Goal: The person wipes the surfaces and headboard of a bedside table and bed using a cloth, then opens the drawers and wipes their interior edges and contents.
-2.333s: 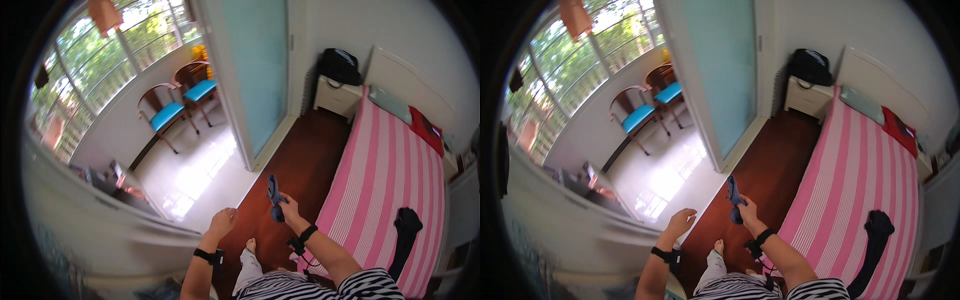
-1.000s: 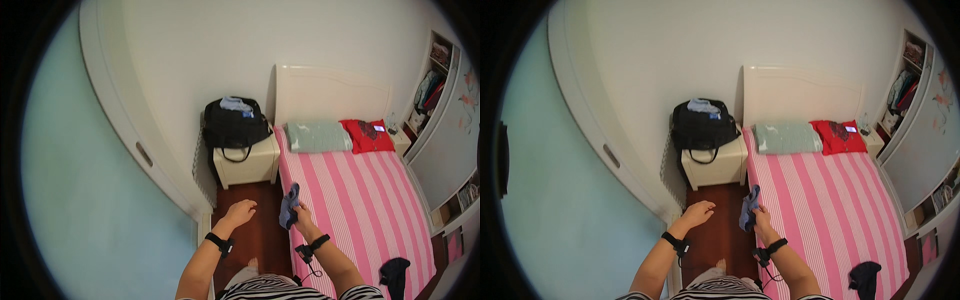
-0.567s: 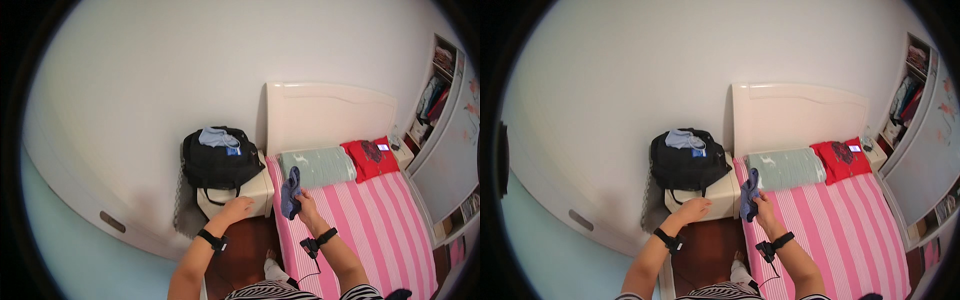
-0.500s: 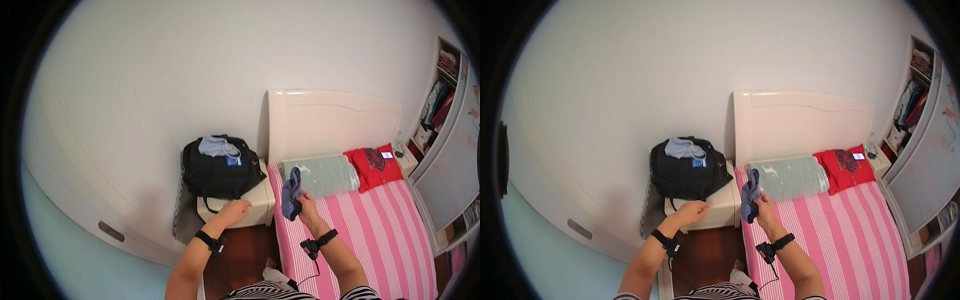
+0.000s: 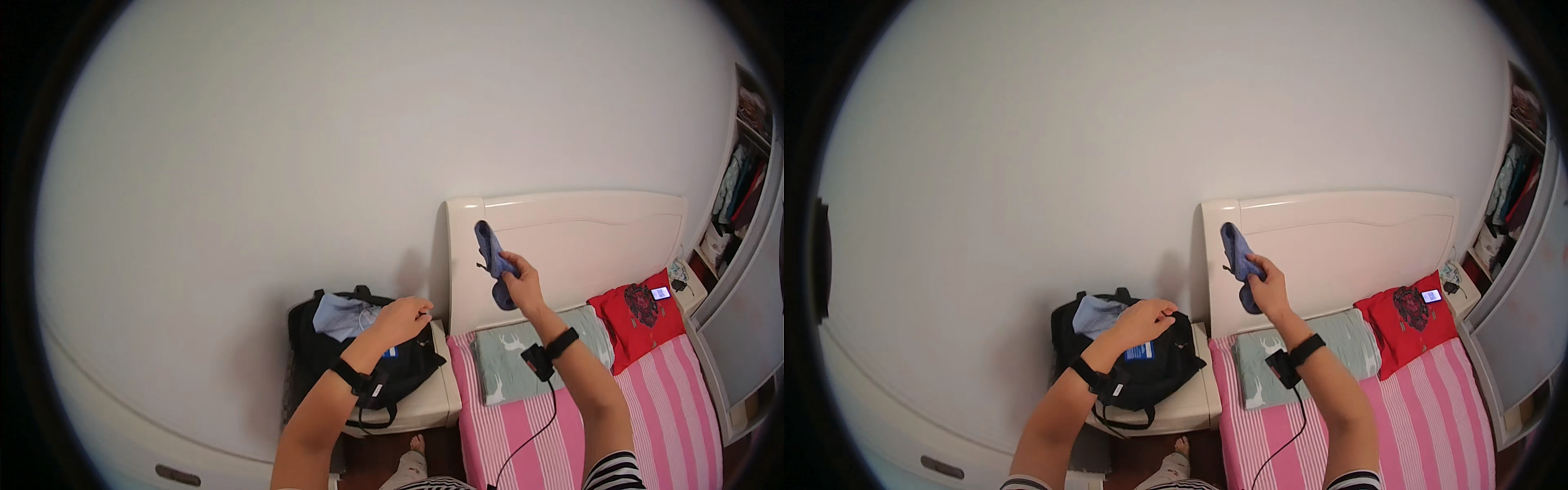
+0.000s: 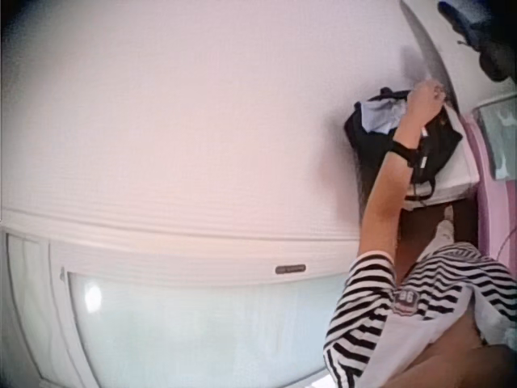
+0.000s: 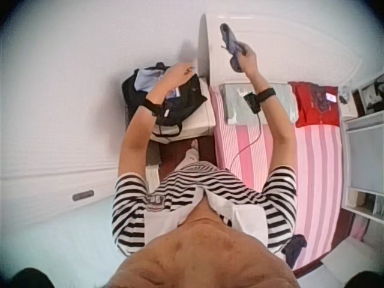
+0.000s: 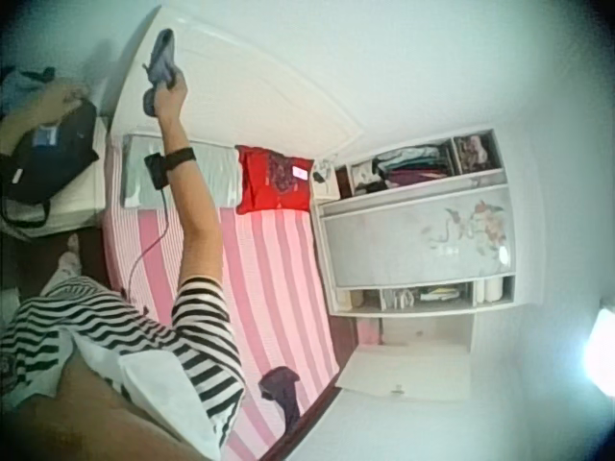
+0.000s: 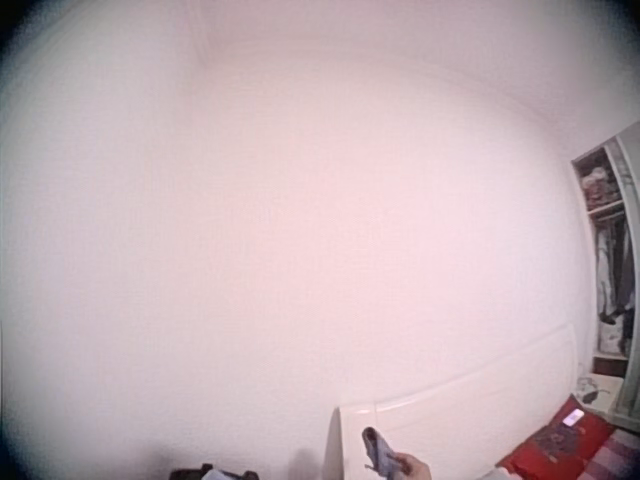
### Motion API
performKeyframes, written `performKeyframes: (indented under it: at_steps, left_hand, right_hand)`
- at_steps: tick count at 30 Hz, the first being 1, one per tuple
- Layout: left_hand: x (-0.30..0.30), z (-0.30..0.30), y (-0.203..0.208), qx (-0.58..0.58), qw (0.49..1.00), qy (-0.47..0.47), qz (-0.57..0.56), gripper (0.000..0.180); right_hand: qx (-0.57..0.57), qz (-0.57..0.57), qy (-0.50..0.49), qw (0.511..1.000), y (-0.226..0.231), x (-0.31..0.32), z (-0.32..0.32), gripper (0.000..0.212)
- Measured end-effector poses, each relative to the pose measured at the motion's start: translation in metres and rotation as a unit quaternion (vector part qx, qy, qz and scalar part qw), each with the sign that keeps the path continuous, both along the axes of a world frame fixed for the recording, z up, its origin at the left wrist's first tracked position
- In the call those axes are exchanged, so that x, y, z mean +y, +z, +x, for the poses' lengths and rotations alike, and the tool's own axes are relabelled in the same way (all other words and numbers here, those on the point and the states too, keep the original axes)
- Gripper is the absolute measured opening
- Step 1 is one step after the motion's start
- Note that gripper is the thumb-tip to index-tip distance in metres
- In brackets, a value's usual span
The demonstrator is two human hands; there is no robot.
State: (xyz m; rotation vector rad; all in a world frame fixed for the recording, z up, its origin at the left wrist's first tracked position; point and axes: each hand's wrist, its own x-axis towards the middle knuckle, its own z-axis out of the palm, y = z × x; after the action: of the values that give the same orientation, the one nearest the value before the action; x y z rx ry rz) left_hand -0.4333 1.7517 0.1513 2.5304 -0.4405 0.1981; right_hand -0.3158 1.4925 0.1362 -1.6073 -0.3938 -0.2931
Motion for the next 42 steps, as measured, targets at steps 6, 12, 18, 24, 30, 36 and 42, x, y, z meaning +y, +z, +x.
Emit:
performKeyframes:
  at_steps: [6, 12, 18, 24, 30, 36, 42]
  left_hand:
    - [0.018, 0.091, 0.004, 0.036, 0.998, -0.002, -0.051, 0.030]
    - [0.029, 0.150, -0.005, 0.022, 0.995, -0.013, -0.095, 0.030]
    - [0.024, 0.191, -0.019, 0.051, 0.992, -0.054, -0.106, 0.034]
    - [0.021, 0.211, -0.009, 0.060, 0.994, -0.036, -0.083, 0.034]
    - [-0.029, 0.267, -0.002, -0.154, 0.987, -0.030, 0.041, 0.037]
    - [-0.103, 0.322, 0.000, -0.183, 0.976, -0.068, 0.100, 0.048]
    - [-0.166, 0.368, -0.006, -0.225, 0.959, -0.058, 0.159, 0.060]
  right_hand:
    - [-0.131, -0.202, -0.038, 0.970, 0.053, 0.038, 0.090, 0.042]
    - [-0.287, -0.344, -0.059, 0.892, 0.072, 0.093, 0.174, 0.042]
    - [-0.298, -0.566, -0.029, 0.768, 0.034, 0.093, 0.231, 0.050]
    - [-0.331, -0.562, -0.061, 0.756, 0.018, 0.067, 0.243, 0.056]
    - [-0.373, -0.536, -0.123, 0.748, 0.000, -0.037, 0.274, 0.050]
    - [-0.368, -0.508, -0.204, 0.751, -0.011, -0.129, 0.318, 0.049]
    - [-0.328, -0.484, -0.292, 0.756, -0.014, -0.211, 0.352, 0.049]
